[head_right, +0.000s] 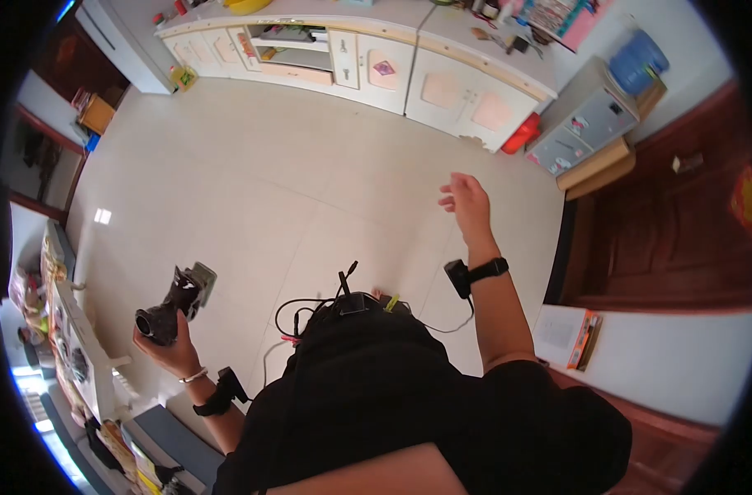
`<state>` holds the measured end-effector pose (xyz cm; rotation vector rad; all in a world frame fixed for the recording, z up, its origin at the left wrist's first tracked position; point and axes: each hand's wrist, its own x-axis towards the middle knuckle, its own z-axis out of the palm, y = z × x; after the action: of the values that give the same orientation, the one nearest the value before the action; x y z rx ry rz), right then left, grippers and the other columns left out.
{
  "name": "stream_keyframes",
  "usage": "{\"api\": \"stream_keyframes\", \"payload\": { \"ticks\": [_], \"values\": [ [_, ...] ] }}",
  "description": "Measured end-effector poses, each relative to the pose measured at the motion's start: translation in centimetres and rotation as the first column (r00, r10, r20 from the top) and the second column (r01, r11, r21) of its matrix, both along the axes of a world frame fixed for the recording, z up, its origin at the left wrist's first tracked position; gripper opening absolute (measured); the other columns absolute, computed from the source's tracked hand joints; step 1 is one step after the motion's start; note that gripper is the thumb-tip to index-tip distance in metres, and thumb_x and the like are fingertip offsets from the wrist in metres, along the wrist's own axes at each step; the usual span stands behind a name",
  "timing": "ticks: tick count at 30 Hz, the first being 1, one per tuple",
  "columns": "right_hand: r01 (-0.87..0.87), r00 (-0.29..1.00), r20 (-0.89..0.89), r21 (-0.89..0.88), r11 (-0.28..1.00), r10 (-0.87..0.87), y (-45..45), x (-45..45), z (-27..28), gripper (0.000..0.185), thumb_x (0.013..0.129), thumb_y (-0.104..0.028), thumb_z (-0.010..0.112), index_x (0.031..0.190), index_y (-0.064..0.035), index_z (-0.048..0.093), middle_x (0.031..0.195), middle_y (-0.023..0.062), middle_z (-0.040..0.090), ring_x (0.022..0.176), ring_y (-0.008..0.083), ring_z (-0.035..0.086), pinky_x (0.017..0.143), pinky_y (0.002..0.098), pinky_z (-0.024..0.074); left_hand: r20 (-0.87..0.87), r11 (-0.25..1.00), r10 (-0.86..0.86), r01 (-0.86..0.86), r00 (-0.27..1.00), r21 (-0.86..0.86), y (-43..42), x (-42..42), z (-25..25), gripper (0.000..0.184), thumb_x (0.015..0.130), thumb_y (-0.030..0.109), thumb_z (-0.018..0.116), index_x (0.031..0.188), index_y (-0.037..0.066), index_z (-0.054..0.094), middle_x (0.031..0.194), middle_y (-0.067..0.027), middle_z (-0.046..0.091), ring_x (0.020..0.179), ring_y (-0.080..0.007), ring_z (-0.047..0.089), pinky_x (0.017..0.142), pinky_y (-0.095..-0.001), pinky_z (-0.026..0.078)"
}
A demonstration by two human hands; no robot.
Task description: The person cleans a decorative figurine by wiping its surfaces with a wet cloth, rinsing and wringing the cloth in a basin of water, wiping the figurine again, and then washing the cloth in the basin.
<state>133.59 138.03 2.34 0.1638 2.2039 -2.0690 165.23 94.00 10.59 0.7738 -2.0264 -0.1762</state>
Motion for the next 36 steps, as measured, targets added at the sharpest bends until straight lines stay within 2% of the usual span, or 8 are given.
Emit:
{"api": "stream_keyframes", "payload": {
  "ticks": [8, 13, 16, 21, 27, 30, 33, 36],
  "values": [
    [-0.399, 0.911, -0.088, 0.048, 0.916, 0.402, -21.7, -14.8, 1.3, 0.030, 0.100, -0.022, 0.050, 0.123, -0.0033, 0.054, 0.101, 0.0105, 0.065, 0.077, 0.0156, 0.065, 0.066, 0.0259, 0.0503, -0.017, 0.992, 0.086, -0.084, 0.996, 0.093, -10.0, -8.8, -5.0, 0.073, 0.066, 0.019, 0.087, 0.124, -0.003, 0.048, 0.115, -0.0162, 0.051, 0.107, -0.0331, 0.054, 0.093, -0.0444, 0.046],
    [-0.334, 0.942, -0.007, 0.045, 0.942, 0.334, -30.5, -25.6, -0.8, 0.032, 0.100, -0.027, 0.050, 0.122, -0.0029, 0.052, 0.099, 0.0102, 0.066, 0.074, 0.0166, 0.066, 0.063, 0.0263, 0.0500, 0.007, 0.981, 0.132, -0.131, 0.991, 0.146, -21.1, -19.1, -4.6, 0.069, 0.066, 0.016, 0.086, 0.122, -0.003, 0.049, 0.115, -0.0161, 0.051, 0.107, -0.0326, 0.055, 0.091, -0.0429, 0.048],
    [-0.293, 0.956, -0.012, 0.025, 0.956, 0.294, -34.6, -32.3, -0.3, 0.032, 0.100, -0.028, 0.050, 0.121, -0.0025, 0.052, 0.098, 0.0101, 0.066, 0.074, 0.0168, 0.066, 0.063, 0.0263, 0.0498, -0.003, 0.992, 0.089, -0.089, 0.996, 0.088, -28.5, -26.8, -2.7, 0.065, 0.065, 0.015, 0.086, 0.117, 0.000, 0.050, 0.115, -0.0171, 0.052, 0.104, -0.0357, 0.054, 0.089, -0.0462, 0.048],
    [-0.175, 0.976, -0.105, 0.151, 0.973, 0.192, -41.4, -40.8, 1.4, 0.032, 0.098, -0.023, 0.054, 0.122, -0.0016, 0.052, 0.097, 0.0105, 0.067, 0.074, 0.0166, 0.066, 0.061, 0.0266, 0.0506, -0.025, 0.997, -0.067, 0.067, 0.997, 0.025, -38.3, -40.9, -1.0, 0.065, 0.064, 0.014, 0.086, 0.117, 0.001, 0.050, 0.116, -0.0173, 0.052, 0.105, -0.0351, 0.054, 0.090, -0.0458, 0.048],
    [-0.119, 0.993, 0.031, 0.163, 0.979, 0.116, -48.6, -52.8, -3.8, 0.033, 0.097, -0.023, 0.055, 0.122, -0.0014, 0.053, 0.098, 0.0106, 0.067, 0.075, 0.0168, 0.067, 0.063, 0.0264, 0.0513, -0.024, 0.983, -0.172, 0.173, 0.985, 0.055, -48.3, -57.2, -2.1, 0.070, 0.064, 0.016, 0.086, 0.122, 0.000, 0.050, 0.115, -0.0152, 0.051, 0.106, -0.0318, 0.053, 0.093, -0.0424, 0.046],
    [-0.116, 0.993, 0.041, 0.182, 0.976, 0.110, -53.6, -61.4, -3.5, 0.031, 0.097, -0.022, 0.056, 0.120, -0.0015, 0.055, 0.098, 0.0100, 0.067, 0.075, 0.0163, 0.067, 0.063, 0.0255, 0.0513, 0.011, 0.986, -0.164, 0.164, 0.986, 0.014, -52.4, -64.1, -1.1, 0.070, 0.064, 0.016, 0.086, 0.123, 0.000, 0.049, 0.115, -0.0151, 0.050, 0.106, -0.0310, 0.052, 0.093, -0.0421, 0.045],
    [-0.174, 0.982, -0.042, 0.141, 0.975, 0.181, -59.8, -70.5, -2.9, 0.030, 0.093, -0.021, 0.061, 0.114, -0.0002, 0.059, 0.093, 0.0104, 0.068, 0.075, 0.0162, 0.067, 0.065, 0.0278, 0.0522, -0.039, 0.982, -0.172, 0.175, 0.984, 0.067, -55.8, -70.1, 0.5, 0.068, 0.063, 0.015, 0.086, 0.119, 0.001, 0.049, 0.117, -0.0160, 0.050, 0.106, -0.0336, 0.052, 0.091, -0.0450, 0.045],
    [-0.206, 0.955, -0.163, 0.241, 0.949, 0.248, -67.2, -77.1, -0.6, 0.029, 0.090, -0.020, 0.064, 0.111, -0.0001, 0.061, 0.090, 0.0108, 0.069, 0.078, 0.0172, 0.068, 0.069, 0.0300, 0.0531, -0.035, 0.986, -0.139, 0.142, 0.990, 0.086, -60.2, -75.3, 0.8, 0.073, 0.064, 0.017, 0.086, 0.124, 0.001, 0.049, 0.116, -0.0151, 0.050, 0.107, -0.0312, 0.053, 0.093, -0.0423, 0.046]
  ]
}}
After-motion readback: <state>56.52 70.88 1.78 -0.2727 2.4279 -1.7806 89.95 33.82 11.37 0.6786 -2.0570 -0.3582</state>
